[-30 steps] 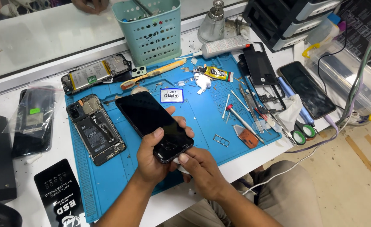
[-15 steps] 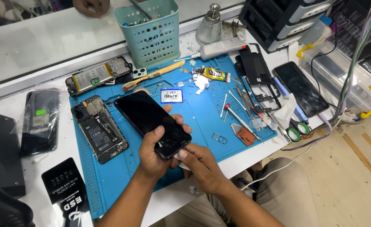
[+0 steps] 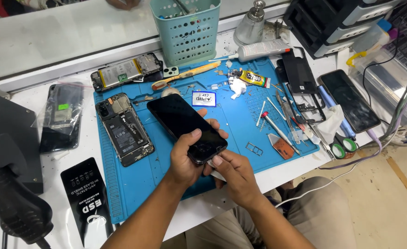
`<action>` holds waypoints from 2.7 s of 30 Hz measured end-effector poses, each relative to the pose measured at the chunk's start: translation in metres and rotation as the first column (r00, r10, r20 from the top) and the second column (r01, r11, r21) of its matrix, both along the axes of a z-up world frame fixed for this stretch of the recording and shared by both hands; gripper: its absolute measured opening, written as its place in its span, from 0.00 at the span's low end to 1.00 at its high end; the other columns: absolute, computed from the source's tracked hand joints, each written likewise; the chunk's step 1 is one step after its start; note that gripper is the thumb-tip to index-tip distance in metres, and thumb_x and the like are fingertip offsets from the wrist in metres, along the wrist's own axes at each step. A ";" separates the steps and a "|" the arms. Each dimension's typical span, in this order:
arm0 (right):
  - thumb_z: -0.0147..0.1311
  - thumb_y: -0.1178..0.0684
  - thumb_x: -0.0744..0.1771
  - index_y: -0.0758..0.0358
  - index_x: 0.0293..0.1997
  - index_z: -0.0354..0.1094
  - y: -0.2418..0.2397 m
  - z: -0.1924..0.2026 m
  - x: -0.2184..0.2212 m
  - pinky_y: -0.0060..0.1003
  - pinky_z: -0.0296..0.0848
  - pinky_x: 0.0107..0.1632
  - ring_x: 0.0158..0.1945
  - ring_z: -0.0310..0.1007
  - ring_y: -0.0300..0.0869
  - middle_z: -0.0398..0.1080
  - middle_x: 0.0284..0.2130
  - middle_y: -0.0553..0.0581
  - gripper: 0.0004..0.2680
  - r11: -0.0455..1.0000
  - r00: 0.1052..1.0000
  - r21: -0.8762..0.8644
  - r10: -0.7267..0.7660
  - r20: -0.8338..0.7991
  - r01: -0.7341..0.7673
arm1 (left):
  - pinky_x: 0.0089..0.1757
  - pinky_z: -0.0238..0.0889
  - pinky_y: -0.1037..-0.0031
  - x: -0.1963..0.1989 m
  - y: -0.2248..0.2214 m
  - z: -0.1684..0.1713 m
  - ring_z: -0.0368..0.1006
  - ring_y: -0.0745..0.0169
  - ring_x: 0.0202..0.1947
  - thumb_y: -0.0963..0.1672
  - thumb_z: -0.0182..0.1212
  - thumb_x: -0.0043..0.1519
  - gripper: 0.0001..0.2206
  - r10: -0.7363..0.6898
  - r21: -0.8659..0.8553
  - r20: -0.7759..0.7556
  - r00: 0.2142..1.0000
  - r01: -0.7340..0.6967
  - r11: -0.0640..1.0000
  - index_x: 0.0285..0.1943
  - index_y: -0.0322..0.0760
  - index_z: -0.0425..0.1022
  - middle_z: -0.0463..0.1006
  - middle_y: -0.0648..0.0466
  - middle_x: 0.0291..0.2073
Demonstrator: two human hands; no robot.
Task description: Testing a mobile phone's charging port and using a pry tool to disassemble the casing
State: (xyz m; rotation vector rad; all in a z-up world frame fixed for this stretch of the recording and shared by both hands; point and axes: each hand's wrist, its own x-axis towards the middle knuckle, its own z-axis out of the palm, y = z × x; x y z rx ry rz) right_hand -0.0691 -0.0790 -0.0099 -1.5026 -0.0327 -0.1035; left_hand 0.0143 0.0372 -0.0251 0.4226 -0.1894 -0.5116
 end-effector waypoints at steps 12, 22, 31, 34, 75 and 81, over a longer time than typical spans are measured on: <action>0.46 0.47 0.70 0.66 0.31 0.72 0.000 -0.001 -0.002 0.29 0.67 0.25 0.18 0.67 0.40 0.72 0.25 0.54 0.14 1.000 1.000 -0.014 -0.015 0.001 0.015 | 0.42 0.74 0.59 -0.001 0.000 -0.001 0.77 0.41 0.48 0.45 0.55 0.64 0.22 -0.010 0.021 -0.009 1.000 0.010 1.000 0.68 0.34 0.63 0.74 0.40 0.49; 0.46 0.49 0.70 0.67 0.32 0.72 0.000 -0.004 -0.002 0.30 0.68 0.23 0.18 0.67 0.41 0.73 0.26 0.56 0.13 1.000 1.000 0.015 -0.020 0.007 0.020 | 0.44 0.73 0.58 -0.002 -0.001 -0.001 0.77 0.40 0.48 0.45 0.55 0.64 0.22 -0.012 0.018 -0.024 1.000 0.012 1.000 0.67 0.34 0.64 0.74 0.40 0.48; 0.47 0.49 0.70 0.69 0.32 0.72 -0.001 -0.005 -0.001 0.30 0.68 0.22 0.19 0.66 0.42 0.73 0.26 0.58 0.13 0.998 1.000 0.053 -0.020 -0.009 0.020 | 0.44 0.74 0.57 -0.001 0.000 0.005 0.77 0.39 0.48 0.44 0.56 0.62 0.24 0.001 0.061 0.014 1.000 -0.001 0.998 0.69 0.34 0.63 0.73 0.39 0.49; 0.46 0.49 0.70 0.69 0.33 0.71 -0.001 -0.005 -0.002 0.31 0.69 0.22 0.21 0.67 0.43 0.72 0.26 0.59 0.13 0.996 0.999 0.089 -0.027 -0.020 0.029 | 0.41 0.75 0.57 -0.001 0.000 0.009 0.77 0.38 0.50 0.42 0.56 0.62 0.25 -0.006 0.071 0.032 0.999 0.004 0.997 0.70 0.35 0.61 0.74 0.38 0.51; 0.49 0.50 0.69 0.68 0.32 0.71 -0.007 -0.008 -0.003 0.30 0.65 0.19 0.15 0.66 0.42 0.74 0.24 0.59 0.12 0.988 0.995 0.130 -0.071 -0.066 0.079 | 0.47 0.71 0.62 0.000 0.002 0.021 0.76 0.49 0.45 0.41 0.56 0.57 0.34 -0.004 0.228 0.118 0.993 -0.023 0.973 0.78 0.37 0.56 0.78 0.37 0.51; 0.51 0.53 0.67 0.68 0.33 0.70 -0.011 -0.018 -0.003 0.32 0.64 0.20 0.14 0.64 0.43 0.74 0.24 0.60 0.08 0.983 0.997 0.168 -0.060 -0.047 0.067 | 0.16 0.66 0.66 -0.004 0.005 0.024 0.71 0.50 0.22 0.42 0.54 0.60 0.30 -0.069 0.197 0.071 0.995 0.053 0.979 0.75 0.38 0.58 0.77 0.38 0.49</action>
